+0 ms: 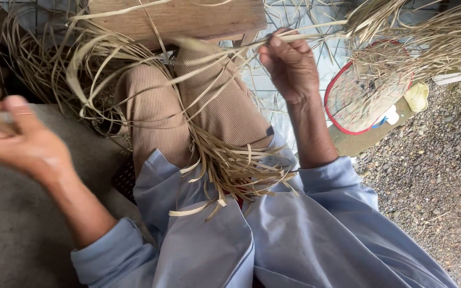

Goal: Weaving thin bamboo strips together to create a structured mat or basket, using a wooden stick to assist in positioning and tightening the weave.

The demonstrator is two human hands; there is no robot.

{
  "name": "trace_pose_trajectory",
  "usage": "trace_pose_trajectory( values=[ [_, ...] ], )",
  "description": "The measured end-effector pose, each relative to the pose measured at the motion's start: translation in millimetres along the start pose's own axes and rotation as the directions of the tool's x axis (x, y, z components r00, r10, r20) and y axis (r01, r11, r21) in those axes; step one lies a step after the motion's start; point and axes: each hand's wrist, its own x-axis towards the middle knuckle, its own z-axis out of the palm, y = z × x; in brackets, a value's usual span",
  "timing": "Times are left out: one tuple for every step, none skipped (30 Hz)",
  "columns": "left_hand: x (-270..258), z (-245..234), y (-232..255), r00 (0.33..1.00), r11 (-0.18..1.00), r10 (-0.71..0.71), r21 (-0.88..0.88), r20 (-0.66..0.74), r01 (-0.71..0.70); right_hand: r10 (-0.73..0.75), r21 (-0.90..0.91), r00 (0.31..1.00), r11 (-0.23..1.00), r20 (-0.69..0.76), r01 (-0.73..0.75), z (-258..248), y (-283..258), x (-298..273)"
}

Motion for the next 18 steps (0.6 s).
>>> trace_pose_trajectory(
  values=[
    [-3, 6, 29, 0.995, 0.970, -0.053, -0.232, 0.084, 0.072, 0.007, 0.004, 0.999, 1.000, -0.049, -0.007, 5, 9, 3],
    [-6, 11, 58, 0.981, 0.878, -0.077, -0.455, 0.178, 0.151, 0.015, 0.008, 0.995, 1.000, -0.099, -0.014, 10, 18, 6],
    [-12, 12, 84, 0.981, 0.880, -0.078, -0.451, 0.175, 0.151, 0.019, 0.009, 0.995, 1.000, -0.095, -0.018, 15, 26, 6],
    [-18, 13, 111, 0.864, 0.785, -0.187, -0.457, 0.468, 0.418, 0.018, 0.000, 0.999, 1.000, -0.049, -0.018, 20, 32, 7],
    [-23, 16, 138, 0.651, 0.656, -0.229, -0.379, 0.723, 0.652, 0.011, -0.009, 1.000, 1.000, -0.005, -0.011, 24, 38, 7],
    [-21, 17, 154, 0.652, 0.656, -0.227, -0.381, 0.723, 0.651, 0.009, -0.009, 1.000, 1.000, -0.005, -0.009, 32, 42, 4],
    [-19, 18, 171, 0.518, 0.573, -0.188, -0.335, 0.835, 0.748, 0.016, -0.028, 1.000, 0.999, -0.022, -0.017, 39, 46, 0],
    [-17, 19, 188, 0.370, 0.490, -0.130, -0.265, 0.920, 0.830, 0.023, -0.046, 0.999, 0.999, -0.041, -0.025, 47, 50, -3],
    [-23, 33, 189, 0.370, 0.493, -0.128, -0.265, 0.920, 0.829, 0.021, -0.044, 0.999, 0.999, -0.041, -0.023, 51, 52, -6],
    [-29, 47, 189, 0.286, 0.167, -0.113, -0.266, 0.951, 0.949, 0.029, -0.062, 1.000, 0.998, -0.007, -0.029, 56, 54, -8],
    [-35, 61, 189, 0.209, -0.177, -0.072, -0.218, 0.975, 0.960, 0.037, -0.079, 0.999, 0.996, 0.027, -0.035, 61, 57, -11],
    [-40, 71, 180, 0.209, -0.175, -0.070, -0.218, 0.975, 0.960, 0.035, -0.077, 0.999, 0.996, 0.027, -0.033, 67, 59, -13],
    [-47, 81, 172, 0.267, -0.351, -0.006, -0.252, 0.964, 0.902, 0.025, -0.109, 0.996, 0.994, 0.088, -0.015, 72, 61, -17],
    [-53, 91, 164, 0.333, -0.519, 0.045, -0.263, 0.942, 0.813, 0.016, -0.140, 0.989, 0.990, 0.148, 0.005, 77, 64, -21],
    [-50, 91, 164, 0.332, -0.516, 0.045, -0.262, 0.942, 0.815, 0.015, -0.137, 0.989, 0.991, 0.147, 0.005, 79, 71, -21],
    [-46, 90, 165, 0.308, -0.447, -0.138, -0.337, 0.941, 0.829, -0.005, -0.150, 0.994, 0.988, 0.112, 0.022, 80, 80, -20],
    [-42, 90, 165, 0.287, -0.364, -0.316, -0.395, 0.904, 0.844, -0.026, -0.164, 0.997, 0.986, 0.077, 0.039, 82, 87, -19],
    [-42, 92, 157, 0.287, -0.362, -0.314, -0.393, 0.905, 0.845, -0.029, -0.162, 0.997, 0.986, 0.076, 0.041, 79, 84, -18]
  ],
)
